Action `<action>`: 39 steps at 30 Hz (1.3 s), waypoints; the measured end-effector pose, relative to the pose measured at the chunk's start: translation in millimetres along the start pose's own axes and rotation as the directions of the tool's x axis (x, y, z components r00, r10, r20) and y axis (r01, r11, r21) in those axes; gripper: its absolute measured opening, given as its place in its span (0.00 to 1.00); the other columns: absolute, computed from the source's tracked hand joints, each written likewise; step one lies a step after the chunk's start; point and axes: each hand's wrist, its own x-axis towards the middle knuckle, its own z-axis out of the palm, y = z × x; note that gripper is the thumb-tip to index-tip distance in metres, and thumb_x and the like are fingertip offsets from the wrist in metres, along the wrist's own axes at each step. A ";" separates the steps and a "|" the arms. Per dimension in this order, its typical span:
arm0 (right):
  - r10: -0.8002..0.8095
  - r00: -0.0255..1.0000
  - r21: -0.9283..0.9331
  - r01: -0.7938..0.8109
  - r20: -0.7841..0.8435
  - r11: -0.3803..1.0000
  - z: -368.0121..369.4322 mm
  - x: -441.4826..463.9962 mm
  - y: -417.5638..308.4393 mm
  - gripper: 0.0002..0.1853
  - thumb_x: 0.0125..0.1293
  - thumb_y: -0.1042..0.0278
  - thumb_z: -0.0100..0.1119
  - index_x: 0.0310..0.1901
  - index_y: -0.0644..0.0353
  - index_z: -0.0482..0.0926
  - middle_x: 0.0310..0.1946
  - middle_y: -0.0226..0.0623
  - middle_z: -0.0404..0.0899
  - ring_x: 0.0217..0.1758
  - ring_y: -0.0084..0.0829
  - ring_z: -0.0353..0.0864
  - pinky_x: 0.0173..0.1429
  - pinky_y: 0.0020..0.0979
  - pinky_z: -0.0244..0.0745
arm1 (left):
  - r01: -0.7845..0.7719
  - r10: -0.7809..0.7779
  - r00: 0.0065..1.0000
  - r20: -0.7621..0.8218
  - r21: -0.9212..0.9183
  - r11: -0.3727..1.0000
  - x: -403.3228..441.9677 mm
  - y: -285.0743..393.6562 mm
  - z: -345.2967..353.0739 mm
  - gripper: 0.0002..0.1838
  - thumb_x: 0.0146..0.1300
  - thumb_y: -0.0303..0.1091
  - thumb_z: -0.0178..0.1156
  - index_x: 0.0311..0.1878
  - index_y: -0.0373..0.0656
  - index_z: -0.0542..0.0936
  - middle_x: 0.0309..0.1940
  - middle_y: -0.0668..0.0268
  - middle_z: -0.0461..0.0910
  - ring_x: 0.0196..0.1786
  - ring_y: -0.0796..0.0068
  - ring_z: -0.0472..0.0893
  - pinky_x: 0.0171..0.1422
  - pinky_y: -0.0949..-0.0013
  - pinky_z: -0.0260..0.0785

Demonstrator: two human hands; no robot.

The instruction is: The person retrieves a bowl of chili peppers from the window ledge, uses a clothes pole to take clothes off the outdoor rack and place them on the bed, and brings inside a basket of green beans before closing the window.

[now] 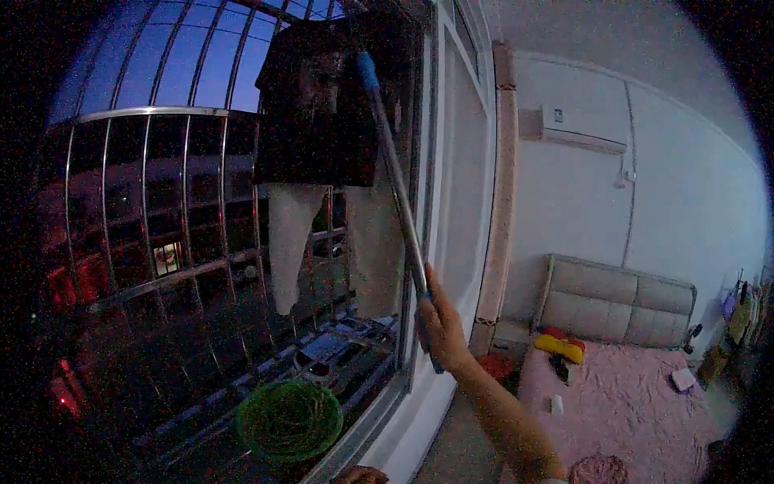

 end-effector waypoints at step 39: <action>-0.061 0.995 0.253 0.039 0.079 0.967 22.4 75.0 -37.7 0.37 0.60 0.74 0.52 0.69 0.45 0.46 0.19 0.27 0.64 0.14 0.18 0.62 0.17 0.23 0.61 | -0.309 0.599 0.674 -0.432 0.572 0.760 228.3 216.0 -178.0 0.45 0.50 0.35 0.65 0.68 0.49 0.49 0.67 0.56 0.47 0.69 0.62 0.50 0.69 0.60 0.44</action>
